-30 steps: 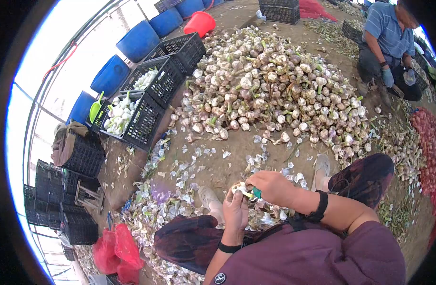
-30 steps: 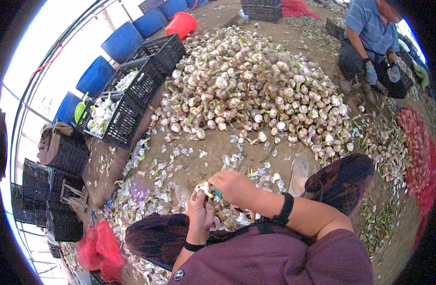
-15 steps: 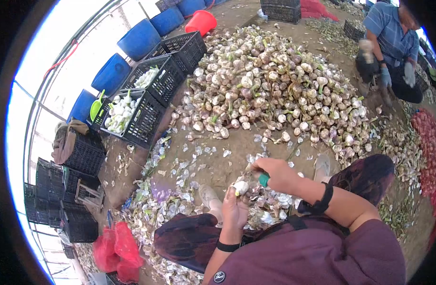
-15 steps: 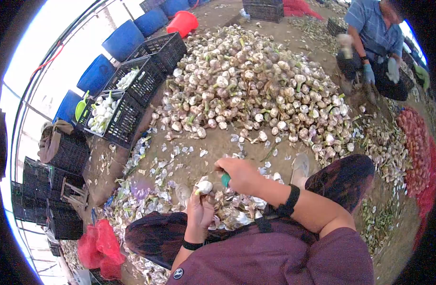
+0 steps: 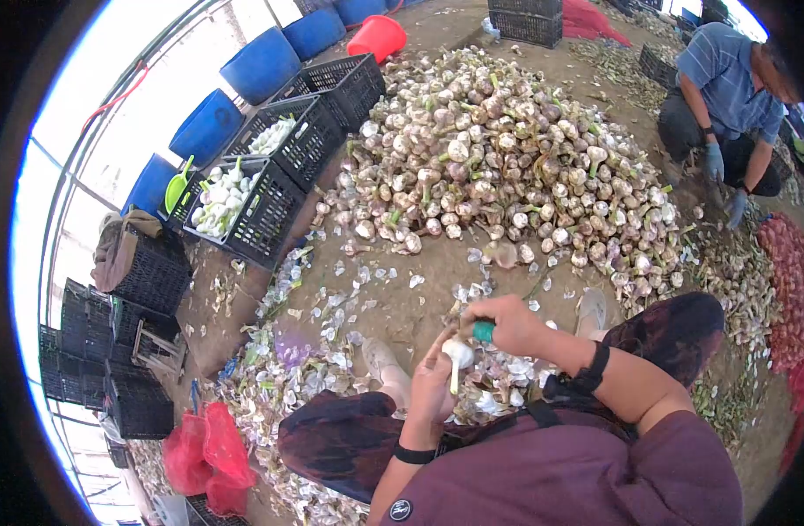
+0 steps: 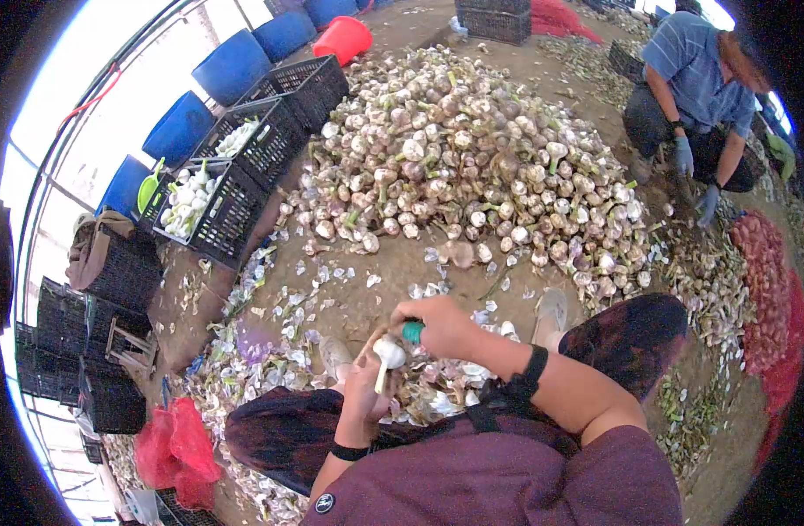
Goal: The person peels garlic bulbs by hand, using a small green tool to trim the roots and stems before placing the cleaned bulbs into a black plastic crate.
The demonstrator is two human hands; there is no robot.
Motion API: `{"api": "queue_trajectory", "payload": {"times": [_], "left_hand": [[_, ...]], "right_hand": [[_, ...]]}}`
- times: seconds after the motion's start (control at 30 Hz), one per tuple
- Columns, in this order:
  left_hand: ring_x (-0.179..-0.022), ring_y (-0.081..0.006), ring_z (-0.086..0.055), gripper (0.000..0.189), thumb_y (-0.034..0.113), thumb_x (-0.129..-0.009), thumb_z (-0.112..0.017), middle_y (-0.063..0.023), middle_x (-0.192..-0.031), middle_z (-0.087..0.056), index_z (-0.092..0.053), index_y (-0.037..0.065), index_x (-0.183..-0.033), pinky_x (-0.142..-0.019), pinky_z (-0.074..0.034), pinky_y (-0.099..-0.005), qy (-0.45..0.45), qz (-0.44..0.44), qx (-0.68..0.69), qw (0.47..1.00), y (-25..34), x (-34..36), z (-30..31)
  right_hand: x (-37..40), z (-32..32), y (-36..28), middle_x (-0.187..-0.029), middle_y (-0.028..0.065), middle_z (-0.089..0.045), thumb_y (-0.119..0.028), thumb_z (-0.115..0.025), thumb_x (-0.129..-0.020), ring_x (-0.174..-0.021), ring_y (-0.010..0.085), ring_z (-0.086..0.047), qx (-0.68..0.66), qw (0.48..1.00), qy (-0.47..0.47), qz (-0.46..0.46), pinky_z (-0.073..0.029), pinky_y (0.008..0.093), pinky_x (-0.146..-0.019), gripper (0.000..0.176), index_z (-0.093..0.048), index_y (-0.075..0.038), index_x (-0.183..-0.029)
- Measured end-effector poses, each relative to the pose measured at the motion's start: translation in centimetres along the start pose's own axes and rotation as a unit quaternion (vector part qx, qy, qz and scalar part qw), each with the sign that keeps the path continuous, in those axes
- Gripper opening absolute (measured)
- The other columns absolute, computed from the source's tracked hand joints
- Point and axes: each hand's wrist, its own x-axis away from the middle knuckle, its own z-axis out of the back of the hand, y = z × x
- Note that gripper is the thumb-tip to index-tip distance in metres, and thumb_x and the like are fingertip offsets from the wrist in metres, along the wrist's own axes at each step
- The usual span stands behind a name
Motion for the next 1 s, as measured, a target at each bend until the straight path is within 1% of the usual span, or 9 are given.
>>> {"api": "queue_trajectory", "payload": {"times": [0.07, 0.13, 0.23, 0.37, 0.5, 0.53, 0.63, 0.83, 1.0], "left_hand": [[-0.093, -0.0220, -0.057, 0.042, 0.003, -0.086, -0.050, -0.0116, -0.104, -0.056, -0.038, 0.001, -0.126, -0.084, -0.047, -0.0332, -0.003, -0.019, -0.039, 0.999, -0.4, 0.2, -0.1], [-0.091, -0.0204, -0.058, 0.036, 0.012, -0.089, -0.048, -0.0113, -0.102, -0.057, -0.039, 0.003, -0.123, -0.077, -0.050, -0.0314, 0.000, -0.016, -0.084, 0.996, -0.1, 0.1, 0.6], [-0.085, -0.0199, -0.059, 0.029, 0.020, -0.091, -0.050, -0.0102, -0.098, -0.057, -0.040, 0.008, -0.116, -0.070, -0.052, -0.0309, 0.013, -0.058, -0.048, 0.997, -1.0, -0.5, 1.7], [-0.087, -0.0208, -0.059, 0.025, 0.019, -0.091, -0.049, -0.0089, -0.096, -0.057, -0.043, 0.009, -0.113, -0.074, -0.052, -0.0337, 0.039, -0.078, 0.030, 0.996, -1.2, -0.8, 1.3], [-0.091, -0.0196, -0.058, 0.029, 0.013, -0.091, -0.049, -0.0104, -0.101, -0.058, -0.044, 0.006, -0.118, -0.079, -0.050, -0.0328, 0.050, -0.102, 0.015, 0.993, -1.0, -0.8, 0.9], [-0.091, -0.0191, -0.058, 0.030, 0.011, -0.091, -0.049, -0.0107, -0.102, -0.058, -0.044, 0.004, -0.120, -0.080, -0.050, -0.0323, 0.056, -0.104, -0.004, 0.993, -0.8, -0.8, 0.9], [-0.094, -0.0177, -0.058, 0.036, 0.007, -0.090, -0.049, -0.0114, -0.105, -0.058, -0.043, 0.002, -0.125, -0.082, -0.049, -0.0303, 0.057, -0.114, 0.003, 0.992, -1.2, -1.0, 1.2], [-0.095, -0.0119, -0.054, 0.053, -0.006, -0.082, -0.051, -0.0080, -0.109, -0.055, -0.034, -0.003, -0.132, -0.081, -0.044, -0.0232, 0.032, -0.125, -0.126, 0.984, -0.7, -0.8, 0.5], [-0.095, -0.0099, -0.052, 0.057, -0.008, -0.079, -0.054, -0.0073, -0.111, -0.054, -0.034, -0.004, -0.132, -0.081, -0.043, -0.0224, 0.049, -0.106, -0.224, 0.968, 0.3, -0.3, -0.6]], "right_hand": [[-0.6, 0.0, 0.9, -0.084, 0.0136, -0.060, -0.005, -0.055, -0.073, -0.080, 0.0329, -0.057, 0.133, 0.983, 0.107, 0.063, -0.046, 0.0384, -0.068, 0.019, -0.056, -0.004, -0.092], [-1.2, 0.2, 2.1, -0.084, 0.0144, -0.058, -0.003, -0.052, -0.073, -0.080, 0.0347, -0.056, 0.234, 0.949, 0.186, 0.097, -0.045, 0.0406, -0.068, 0.022, -0.052, -0.004, -0.095], [-0.7, 0.0, 1.8, -0.085, 0.0140, -0.058, -0.004, -0.053, -0.074, -0.079, 0.0345, -0.056, 0.165, 0.960, 0.221, 0.050, -0.045, 0.0411, -0.068, 0.022, -0.052, -0.004, -0.096], [1.2, -0.9, 0.6, -0.084, 0.0135, -0.061, 0.000, -0.053, -0.075, -0.080, 0.0311, -0.059, 0.032, 0.996, 0.080, 0.015, -0.047, 0.0366, -0.072, 0.022, -0.055, -0.005, -0.097], [1.6, -1.2, 0.5, -0.093, 0.0129, -0.060, 0.001, -0.056, -0.075, -0.085, 0.0281, -0.060, 0.388, 0.903, 0.134, 0.130, -0.047, 0.0355, -0.080, 0.029, -0.056, -0.005, -0.103], [1.5, -1.0, 0.1, -0.096, 0.0126, -0.060, 0.002, -0.056, -0.073, -0.085, 0.0276, -0.060, 0.362, 0.914, 0.139, 0.122, -0.048, 0.0354, -0.080, 0.033, -0.057, -0.006, -0.105], [1.5, -1.5, -0.3, -0.097, 0.0161, -0.059, -0.005, -0.056, -0.071, -0.094, 0.0311, -0.056, 0.035, 0.995, 0.097, 0.015, -0.043, 0.0380, -0.087, 0.033, -0.058, -0.006, -0.104], [1.4, -2.5, 0.5, -0.092, 0.0089, -0.061, -0.001, -0.059, -0.068, -0.083, 0.0273, -0.060, 0.174, 0.965, 0.105, 0.168, -0.050, 0.0333, -0.070, 0.030, -0.059, -0.005, -0.098], [1.3, -2.6, -0.2, -0.079, 0.0086, -0.057, -0.006, -0.055, -0.069, -0.076, 0.0241, -0.058, 0.279, 0.937, 0.083, 0.192, -0.049, 0.0310, -0.064, 0.018, -0.055, -0.004, -0.086]]}}
